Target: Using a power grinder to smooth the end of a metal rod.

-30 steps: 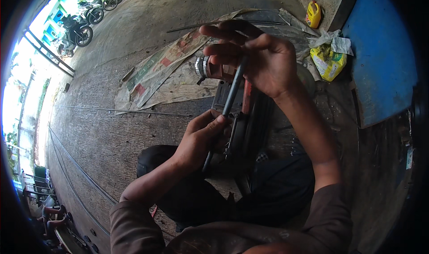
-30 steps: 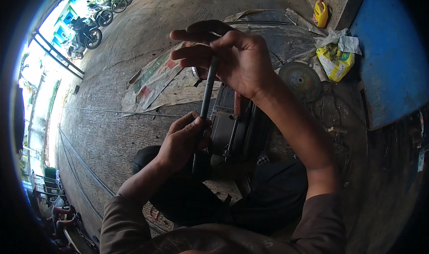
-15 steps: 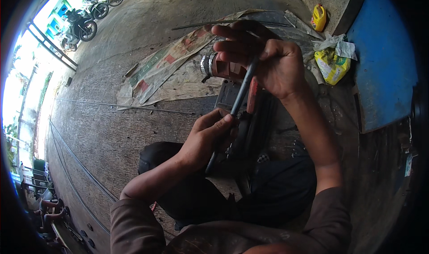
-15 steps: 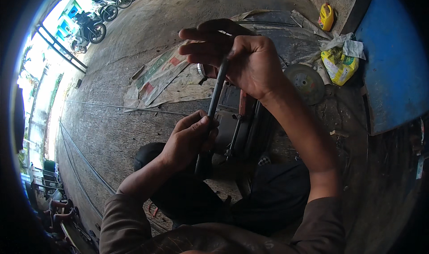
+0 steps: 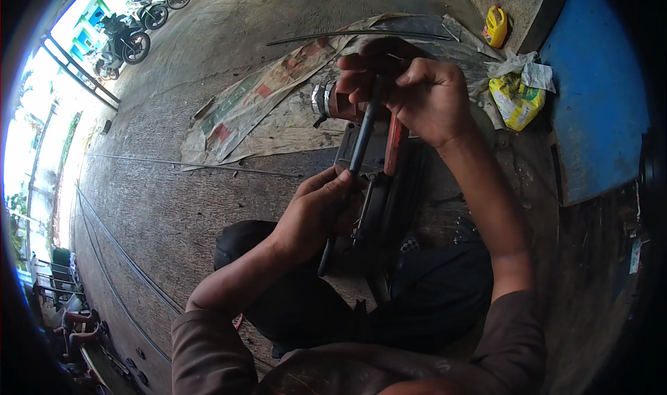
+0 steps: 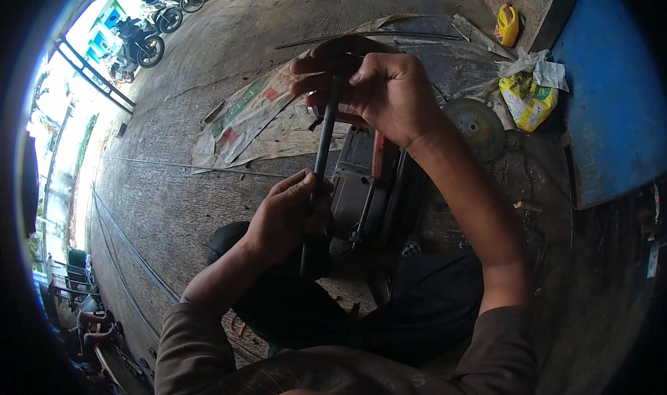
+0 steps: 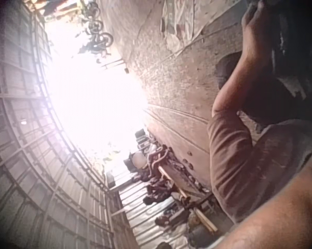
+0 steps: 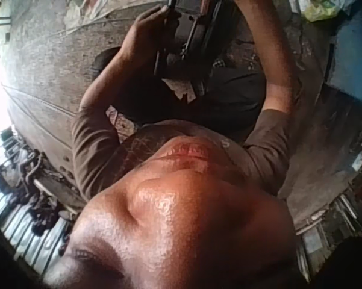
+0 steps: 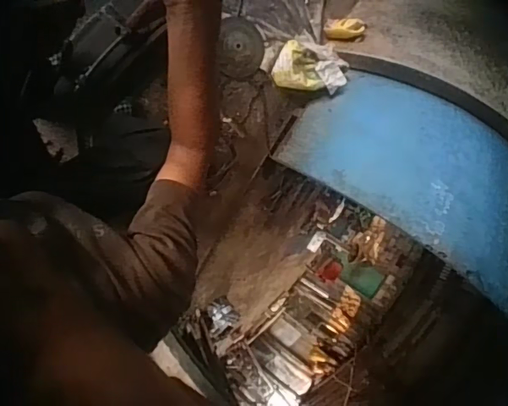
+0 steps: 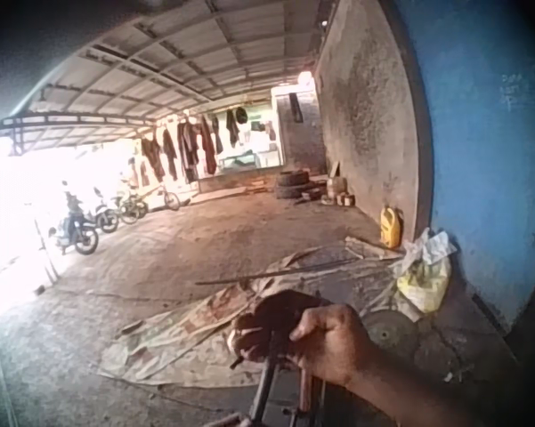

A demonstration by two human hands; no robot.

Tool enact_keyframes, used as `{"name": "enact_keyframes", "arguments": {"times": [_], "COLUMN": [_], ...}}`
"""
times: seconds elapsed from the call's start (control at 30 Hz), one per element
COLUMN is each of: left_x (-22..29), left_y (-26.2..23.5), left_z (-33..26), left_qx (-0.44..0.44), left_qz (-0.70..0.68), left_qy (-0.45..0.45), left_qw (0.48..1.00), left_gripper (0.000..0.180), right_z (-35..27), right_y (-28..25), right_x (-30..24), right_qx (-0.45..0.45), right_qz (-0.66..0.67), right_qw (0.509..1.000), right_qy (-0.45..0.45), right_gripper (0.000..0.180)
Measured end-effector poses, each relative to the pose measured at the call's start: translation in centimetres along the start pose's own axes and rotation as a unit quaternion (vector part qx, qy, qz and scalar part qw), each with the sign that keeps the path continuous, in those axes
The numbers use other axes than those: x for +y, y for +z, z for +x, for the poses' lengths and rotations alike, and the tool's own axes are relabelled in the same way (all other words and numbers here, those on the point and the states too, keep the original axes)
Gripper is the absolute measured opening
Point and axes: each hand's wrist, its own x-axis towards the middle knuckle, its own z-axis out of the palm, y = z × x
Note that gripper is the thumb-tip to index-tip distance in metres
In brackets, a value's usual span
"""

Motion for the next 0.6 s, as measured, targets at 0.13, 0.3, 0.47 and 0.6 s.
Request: {"name": "enact_keyframes", "arguments": {"times": [0.13,0.3,0.47,0.6], "left_x": [0.0,0.1,0.0,-0.1], "left_y": [0.1,0.2,0.1,0.1], "left_z": [0.0,-0.1,-0.1,0.0], "left_qx": [-0.005,-0.006,-0.004,-0.011], "left_qz": [0.011,0.022,0.011,-0.008], "left_qy": [0.002,0.001,-0.002,0.0], "left_qw": [1.0,1.0,1.0,1.0], "left_gripper": [0.03,0.031,0.03,0.03], "right_z": [0.0,-0.1,-0.1,-0.1], "right_y": [0.2,0.7,0.8,1.3], "right_x": [-0.1,-0.1,0.1,0.3], "right_qx": [-0.016,0.011,0.022,0.05], "right_qz": [-0.036,-0.049,-0.048,-0.066], "right_qw": [0.999,0.999,0.998,0.996], "right_qy": [-0.014,-0.018,-0.029,-0.038], "right_gripper": [0.052,0.047,0.04,0.036]}}
